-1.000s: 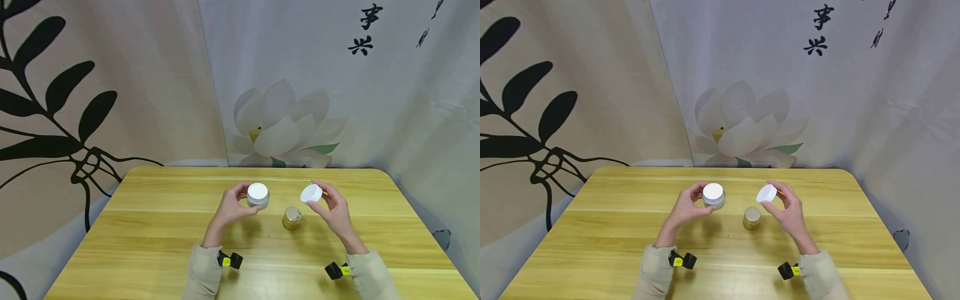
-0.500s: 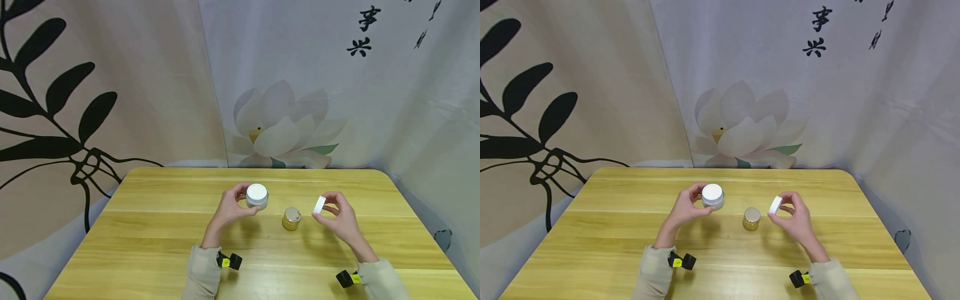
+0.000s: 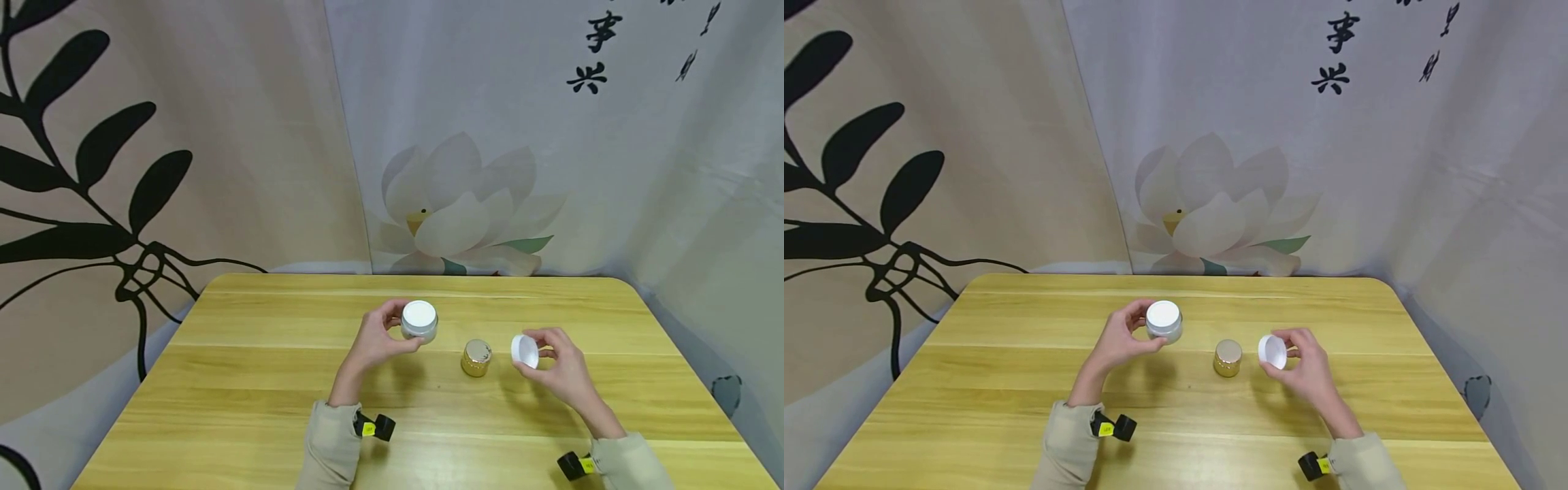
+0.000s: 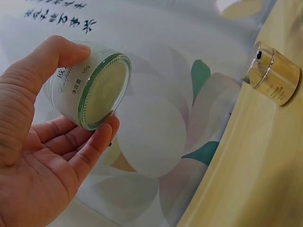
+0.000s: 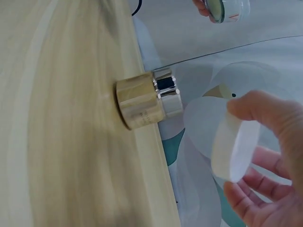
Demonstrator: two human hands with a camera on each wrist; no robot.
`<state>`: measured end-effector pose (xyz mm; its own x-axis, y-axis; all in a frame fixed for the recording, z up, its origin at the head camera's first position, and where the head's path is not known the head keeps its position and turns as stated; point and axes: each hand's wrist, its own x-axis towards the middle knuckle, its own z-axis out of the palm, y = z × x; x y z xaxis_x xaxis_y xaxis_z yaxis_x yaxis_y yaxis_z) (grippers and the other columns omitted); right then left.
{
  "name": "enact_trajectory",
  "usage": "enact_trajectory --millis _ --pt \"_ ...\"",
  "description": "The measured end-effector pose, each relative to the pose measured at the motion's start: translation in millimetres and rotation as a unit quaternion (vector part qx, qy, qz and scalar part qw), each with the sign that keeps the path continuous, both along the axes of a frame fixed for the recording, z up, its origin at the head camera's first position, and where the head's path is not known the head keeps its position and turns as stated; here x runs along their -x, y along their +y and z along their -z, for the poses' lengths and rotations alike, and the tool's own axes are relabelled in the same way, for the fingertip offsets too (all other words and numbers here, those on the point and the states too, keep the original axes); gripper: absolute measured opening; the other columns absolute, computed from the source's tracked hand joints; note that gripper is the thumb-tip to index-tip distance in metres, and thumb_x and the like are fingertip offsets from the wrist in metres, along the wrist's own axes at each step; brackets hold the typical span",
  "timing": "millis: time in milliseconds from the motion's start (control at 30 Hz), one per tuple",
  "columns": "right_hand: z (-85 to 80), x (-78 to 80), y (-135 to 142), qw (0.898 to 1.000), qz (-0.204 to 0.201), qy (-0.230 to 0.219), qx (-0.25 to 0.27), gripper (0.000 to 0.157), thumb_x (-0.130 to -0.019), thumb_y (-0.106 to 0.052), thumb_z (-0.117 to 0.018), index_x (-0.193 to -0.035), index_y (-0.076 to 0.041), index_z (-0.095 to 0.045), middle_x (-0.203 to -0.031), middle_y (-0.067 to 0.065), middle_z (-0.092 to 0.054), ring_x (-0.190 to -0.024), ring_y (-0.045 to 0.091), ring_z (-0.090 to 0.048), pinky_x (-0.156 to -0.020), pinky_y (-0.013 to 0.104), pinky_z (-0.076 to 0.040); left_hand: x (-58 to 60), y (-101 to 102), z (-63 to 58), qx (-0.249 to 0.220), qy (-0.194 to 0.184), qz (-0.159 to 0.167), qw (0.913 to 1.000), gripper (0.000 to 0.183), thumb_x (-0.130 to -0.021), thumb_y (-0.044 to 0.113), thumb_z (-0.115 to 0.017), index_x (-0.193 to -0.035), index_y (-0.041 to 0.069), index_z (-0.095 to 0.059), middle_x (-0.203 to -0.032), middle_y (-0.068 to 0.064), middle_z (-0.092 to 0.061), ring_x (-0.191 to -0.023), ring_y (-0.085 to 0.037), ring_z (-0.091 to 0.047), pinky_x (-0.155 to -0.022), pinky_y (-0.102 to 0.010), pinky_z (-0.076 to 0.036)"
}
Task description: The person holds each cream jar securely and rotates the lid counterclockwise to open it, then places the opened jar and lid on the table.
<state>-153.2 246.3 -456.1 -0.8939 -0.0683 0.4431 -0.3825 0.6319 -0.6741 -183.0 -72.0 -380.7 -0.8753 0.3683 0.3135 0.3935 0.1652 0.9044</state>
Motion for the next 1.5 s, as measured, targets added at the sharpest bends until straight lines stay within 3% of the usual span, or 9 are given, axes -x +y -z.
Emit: enact_trajectory --millis 200,500,900,1500 --pt "7.2 -1.8 3 0.999 0.005 -0.021 -0.030 0.053 -0.058 0.001 -0.085 -0.107 0.006 -0.065 -0.097 0.014 -0.057 -0.077 0.024 -0.058 -0.062 0.027 -0.054 0.2 -1 0.8 0.001 0.002 -0.001 1.0000 0.051 -0.069 -0.008 -0.074 -0.115 -0.013 -0.054 -0.106 -0.023 -0.060 -0.099 -0.031 -0.057 -0.089 -0.040 -0.048" --pt "16.3 -2.6 6 0.992 0.016 -0.103 -0.072 0.053 -0.064 -0.014 -0.086 -0.109 0.006 -0.066 -0.099 0.014 -0.057 -0.074 0.019 -0.056 -0.060 0.024 -0.049 0.9 -1 1.2 0.002 -0.003 -0.003 1.0000 0.051 -0.069 -0.008 -0.075 -0.115 -0.013 -0.054 -0.107 -0.024 -0.060 -0.100 -0.032 -0.057 -0.090 -0.042 -0.047" --pt "22.6 -4.1 7 0.985 0.015 -0.133 -0.105 0.053 -0.063 -0.018 -0.087 -0.106 0.006 -0.067 -0.098 0.012 -0.057 -0.073 0.017 -0.047 -0.059 0.022 -0.039 0.9 -1 1.1 -0.003 0.007 0.001 1.0000 0.049 -0.070 -0.008 -0.074 -0.114 -0.013 -0.054 -0.106 -0.024 -0.059 -0.100 -0.035 -0.057 -0.090 -0.044 -0.047" --pt "31.1 -4.6 8 0.982 -0.001 -0.135 -0.132 0.056 -0.061 -0.025 -0.088 -0.105 0.004 -0.068 -0.093 0.007 -0.056 -0.074 0.016 -0.047 -0.062 0.024 -0.040 2.2 -2 4.0 0.008 0.004 -0.003 1.0000 0.051 -0.069 -0.007 -0.075 -0.115 -0.012 -0.054 -0.106 -0.023 -0.060 -0.098 -0.031 -0.057 -0.089 -0.042 -0.048"
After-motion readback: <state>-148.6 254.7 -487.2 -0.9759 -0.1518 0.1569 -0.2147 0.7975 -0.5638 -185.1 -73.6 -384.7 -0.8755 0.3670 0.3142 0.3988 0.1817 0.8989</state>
